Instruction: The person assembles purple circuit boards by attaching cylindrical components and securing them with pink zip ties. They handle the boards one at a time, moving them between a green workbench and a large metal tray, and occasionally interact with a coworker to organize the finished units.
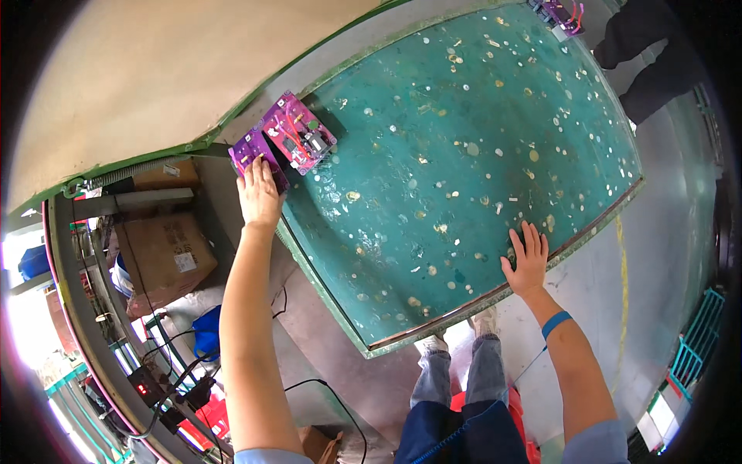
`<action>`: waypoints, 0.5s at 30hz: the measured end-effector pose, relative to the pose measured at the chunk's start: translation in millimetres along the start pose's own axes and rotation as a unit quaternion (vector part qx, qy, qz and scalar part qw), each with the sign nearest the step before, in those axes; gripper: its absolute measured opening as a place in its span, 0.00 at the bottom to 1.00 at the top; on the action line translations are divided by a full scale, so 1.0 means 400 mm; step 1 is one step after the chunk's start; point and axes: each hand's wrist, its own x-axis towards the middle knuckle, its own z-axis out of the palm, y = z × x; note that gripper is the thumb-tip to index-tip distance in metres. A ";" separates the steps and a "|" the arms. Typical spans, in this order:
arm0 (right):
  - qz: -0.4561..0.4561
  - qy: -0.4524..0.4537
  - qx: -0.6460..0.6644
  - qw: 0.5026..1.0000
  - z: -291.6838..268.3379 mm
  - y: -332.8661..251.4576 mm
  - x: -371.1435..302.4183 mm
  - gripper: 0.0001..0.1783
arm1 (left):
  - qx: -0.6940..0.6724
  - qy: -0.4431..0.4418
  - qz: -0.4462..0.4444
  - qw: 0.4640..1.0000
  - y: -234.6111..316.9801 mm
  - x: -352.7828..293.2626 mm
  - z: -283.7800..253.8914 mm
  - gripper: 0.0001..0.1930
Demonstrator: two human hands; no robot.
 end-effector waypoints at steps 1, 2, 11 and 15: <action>0.000 -0.003 0.000 1.000 -0.002 -0.002 0.002 0.33 | -0.015 -0.007 -0.006 1.000 0.001 -0.001 0.005 0.40; 0.000 -0.005 -0.001 1.000 -0.002 -0.005 0.004 0.33 | -0.026 -0.010 -0.007 1.000 0.000 0.004 0.010 0.39; 0.005 -0.004 -0.004 1.000 0.000 0.000 -0.001 0.33 | -0.058 0.073 0.046 0.995 0.001 0.012 0.029 0.39; 0.005 -0.002 -0.005 1.000 0.001 -0.001 -0.003 0.33 | -0.017 0.028 0.021 0.999 0.009 0.009 0.019 0.42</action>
